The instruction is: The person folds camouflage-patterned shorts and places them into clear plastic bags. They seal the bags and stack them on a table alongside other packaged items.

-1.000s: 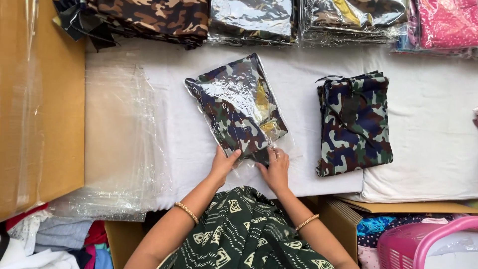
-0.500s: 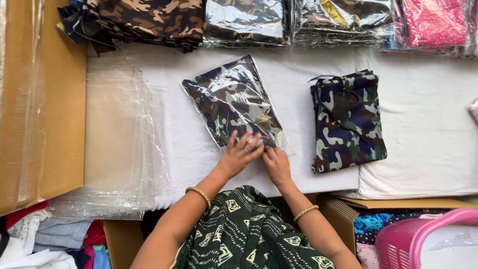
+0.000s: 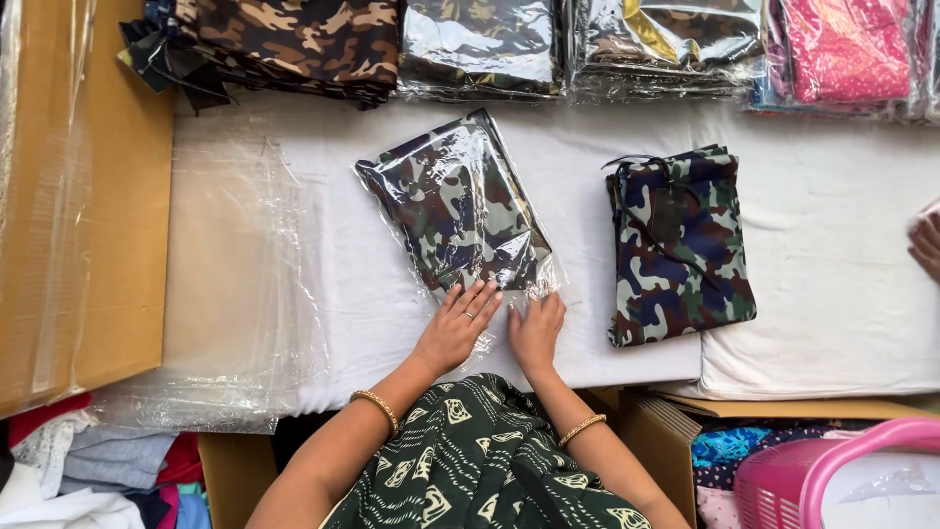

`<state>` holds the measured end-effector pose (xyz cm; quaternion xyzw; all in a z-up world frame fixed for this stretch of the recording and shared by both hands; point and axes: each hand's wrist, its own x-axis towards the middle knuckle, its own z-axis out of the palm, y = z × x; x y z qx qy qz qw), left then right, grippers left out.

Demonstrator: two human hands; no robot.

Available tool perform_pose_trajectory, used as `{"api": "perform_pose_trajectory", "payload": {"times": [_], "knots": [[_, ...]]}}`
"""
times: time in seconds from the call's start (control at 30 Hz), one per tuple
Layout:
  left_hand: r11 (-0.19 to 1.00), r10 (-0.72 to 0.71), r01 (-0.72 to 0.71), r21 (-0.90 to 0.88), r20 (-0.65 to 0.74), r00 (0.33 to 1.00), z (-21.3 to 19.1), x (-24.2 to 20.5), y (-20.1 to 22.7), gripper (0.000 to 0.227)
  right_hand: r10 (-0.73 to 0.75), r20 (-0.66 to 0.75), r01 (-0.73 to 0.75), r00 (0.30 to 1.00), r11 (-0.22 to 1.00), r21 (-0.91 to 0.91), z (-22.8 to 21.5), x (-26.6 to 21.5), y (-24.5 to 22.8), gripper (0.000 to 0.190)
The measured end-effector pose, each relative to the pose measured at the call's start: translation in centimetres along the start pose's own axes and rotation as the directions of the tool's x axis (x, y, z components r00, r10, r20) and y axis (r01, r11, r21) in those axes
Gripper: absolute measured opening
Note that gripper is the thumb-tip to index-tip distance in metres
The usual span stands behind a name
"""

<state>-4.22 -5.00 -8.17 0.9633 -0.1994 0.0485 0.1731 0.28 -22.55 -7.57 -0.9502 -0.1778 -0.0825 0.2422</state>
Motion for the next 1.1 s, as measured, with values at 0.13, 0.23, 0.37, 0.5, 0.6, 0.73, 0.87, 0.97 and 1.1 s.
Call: {"api": "perform_pose_trajectory", "payload": {"times": [0.13, 0.23, 0.37, 0.5, 0.6, 0.73, 0.87, 0.97, 1.1], "knots": [[0.998, -0.017, 0.016, -0.061, -0.007, 1.000, 1.2, 0.1, 0.6, 0.063, 0.022, -0.037, -0.022, 0.999, 1.000, 0.010, 3.3, -0.9, 2.4, 0.051], [0.985, -0.033, 0.021, -0.171, -0.069, 0.997, 1.2, 0.1, 0.6, 0.059, 0.030, 0.027, -0.036, 0.999, 0.970, 0.241, 4.0, -1.4, 4.2, 0.051], [1.000, 0.017, -0.018, 0.018, 0.063, 0.998, 2.0, -1.6, -1.1, 0.064, 0.021, 0.269, -0.116, 0.963, 0.933, 0.341, -0.9, -3.0, 5.4, 0.029], [0.982, 0.115, -0.142, 0.121, 0.210, 0.971, 2.8, -3.2, -5.6, 0.064, -0.129, 0.161, 0.112, 0.978, 0.987, 0.112, -3.9, -4.2, 9.4, 0.027], [0.924, 0.118, -0.210, 0.319, 0.285, 0.951, 0.8, -3.8, -8.8, 0.067, -0.186, 0.148, 0.193, 0.971, 0.981, -0.030, -6.5, 0.7, 8.1, 0.046], [0.954, 0.141, -0.180, 0.239, 0.173, 0.975, -2.9, -4.7, -10.1, 0.065, -0.477, 0.356, 0.584, 0.804, 0.745, -0.322, -4.2, 4.3, 8.0, 0.071], [0.993, 0.113, -0.120, 0.012, 0.240, 0.964, -1.7, -8.6, -12.1, 0.065, -0.615, 0.428, 0.686, 0.662, 0.727, -0.016, -2.6, 5.0, 8.2, 0.056], [0.992, 0.063, -0.093, 0.089, 0.300, 0.952, -0.6, -9.7, -12.7, 0.064, -0.563, 0.374, 0.581, 0.737, 0.810, 0.075, -0.8, 4.6, 8.8, 0.044], [0.994, -0.065, 0.046, 0.098, 0.198, 0.978, -4.1, -6.9, -9.5, 0.049, -0.018, 0.441, -0.167, 0.897, 0.911, 0.378, 0.0, 4.9, 7.4, 0.024]]}}
